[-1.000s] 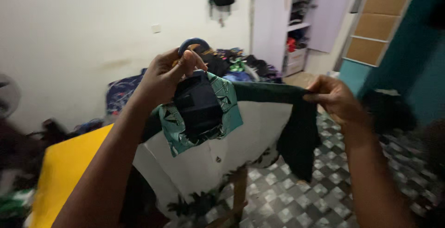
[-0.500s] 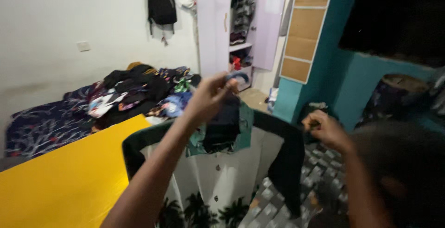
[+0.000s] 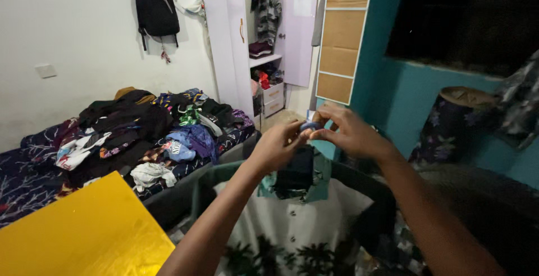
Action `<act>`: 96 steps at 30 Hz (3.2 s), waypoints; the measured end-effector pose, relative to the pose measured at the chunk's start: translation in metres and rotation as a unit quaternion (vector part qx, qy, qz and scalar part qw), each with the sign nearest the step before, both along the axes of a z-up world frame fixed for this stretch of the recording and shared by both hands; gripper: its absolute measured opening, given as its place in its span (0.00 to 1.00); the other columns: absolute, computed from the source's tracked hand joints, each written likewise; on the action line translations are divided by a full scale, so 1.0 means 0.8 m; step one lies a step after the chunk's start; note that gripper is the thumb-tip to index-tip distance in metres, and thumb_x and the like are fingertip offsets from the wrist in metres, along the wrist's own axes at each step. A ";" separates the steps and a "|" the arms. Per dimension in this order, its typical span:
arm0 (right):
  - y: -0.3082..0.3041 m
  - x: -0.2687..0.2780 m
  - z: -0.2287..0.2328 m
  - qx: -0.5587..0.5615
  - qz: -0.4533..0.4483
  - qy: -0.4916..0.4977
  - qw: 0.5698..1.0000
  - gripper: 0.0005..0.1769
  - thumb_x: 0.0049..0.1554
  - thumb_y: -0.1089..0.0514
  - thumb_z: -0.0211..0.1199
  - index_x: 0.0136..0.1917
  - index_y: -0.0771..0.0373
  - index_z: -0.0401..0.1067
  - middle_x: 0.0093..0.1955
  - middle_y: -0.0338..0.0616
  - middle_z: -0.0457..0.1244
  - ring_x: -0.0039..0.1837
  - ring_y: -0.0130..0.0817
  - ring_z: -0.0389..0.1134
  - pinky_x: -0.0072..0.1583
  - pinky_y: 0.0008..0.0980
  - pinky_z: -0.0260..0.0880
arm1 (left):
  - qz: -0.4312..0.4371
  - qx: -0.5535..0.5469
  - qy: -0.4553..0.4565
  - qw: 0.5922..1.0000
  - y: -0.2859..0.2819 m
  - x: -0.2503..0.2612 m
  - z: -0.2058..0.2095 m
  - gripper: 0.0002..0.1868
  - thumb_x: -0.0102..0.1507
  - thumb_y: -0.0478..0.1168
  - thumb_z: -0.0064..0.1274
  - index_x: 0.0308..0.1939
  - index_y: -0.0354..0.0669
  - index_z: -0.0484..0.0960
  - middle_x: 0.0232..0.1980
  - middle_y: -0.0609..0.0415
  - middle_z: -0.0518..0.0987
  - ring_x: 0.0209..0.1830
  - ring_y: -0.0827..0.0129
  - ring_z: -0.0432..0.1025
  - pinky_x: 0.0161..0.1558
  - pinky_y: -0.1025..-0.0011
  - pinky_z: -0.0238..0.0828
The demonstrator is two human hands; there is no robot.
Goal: The person buttons a white and green patterned shirt laid out on a yellow table. They then retrieve a hanger from a closet, place it inside the shirt, and hang the shirt in the closet.
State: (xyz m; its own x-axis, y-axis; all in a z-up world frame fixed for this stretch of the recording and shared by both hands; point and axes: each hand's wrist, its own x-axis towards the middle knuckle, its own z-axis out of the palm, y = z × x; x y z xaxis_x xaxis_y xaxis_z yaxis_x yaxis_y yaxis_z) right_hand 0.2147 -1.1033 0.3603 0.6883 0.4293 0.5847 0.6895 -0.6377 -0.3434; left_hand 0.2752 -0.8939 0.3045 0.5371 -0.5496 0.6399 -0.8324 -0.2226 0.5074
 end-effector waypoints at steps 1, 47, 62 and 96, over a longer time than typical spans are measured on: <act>-0.008 0.014 -0.006 0.022 0.002 0.028 0.999 0.17 0.56 0.48 0.68 0.47 0.64 0.74 0.43 0.39 0.65 0.46 0.25 0.66 0.47 0.30 0.68 | -0.020 -0.010 0.044 0.999 -0.004 0.014 -0.004 0.22 0.68 0.54 0.49 0.56 0.41 0.80 0.40 0.44 0.81 0.37 0.59 0.76 0.40 0.64 0.71; -0.366 0.900 -0.047 0.337 0.094 0.248 0.903 0.09 0.60 0.56 0.66 0.48 0.64 0.73 0.33 0.28 0.59 0.33 0.16 0.53 0.35 0.20 0.53 | 0.288 0.070 -0.199 0.934 -0.140 0.831 -0.085 0.24 0.58 0.56 0.63 0.25 0.40 0.73 0.22 0.47 0.74 0.20 0.51 0.72 0.24 0.59 0.66; -0.371 1.152 -0.087 0.346 0.117 0.216 0.905 0.09 0.61 0.57 0.65 0.47 0.66 0.72 0.32 0.30 0.56 0.32 0.17 0.50 0.34 0.21 0.49 | 0.330 0.104 -0.269 0.899 -0.123 1.018 -0.123 0.20 0.55 0.54 0.64 0.25 0.44 0.74 0.22 0.48 0.72 0.20 0.51 0.70 0.23 0.56 0.64; -0.414 1.851 -0.066 0.242 0.166 0.197 0.935 0.09 0.61 0.58 0.65 0.49 0.67 0.73 0.38 0.39 0.66 0.40 0.24 0.68 0.45 0.26 0.72 | 0.047 0.012 0.164 0.985 -0.360 1.795 -0.132 0.20 0.61 0.51 0.61 0.40 0.35 0.84 0.34 0.52 0.80 0.34 0.71 0.73 0.37 0.69 0.69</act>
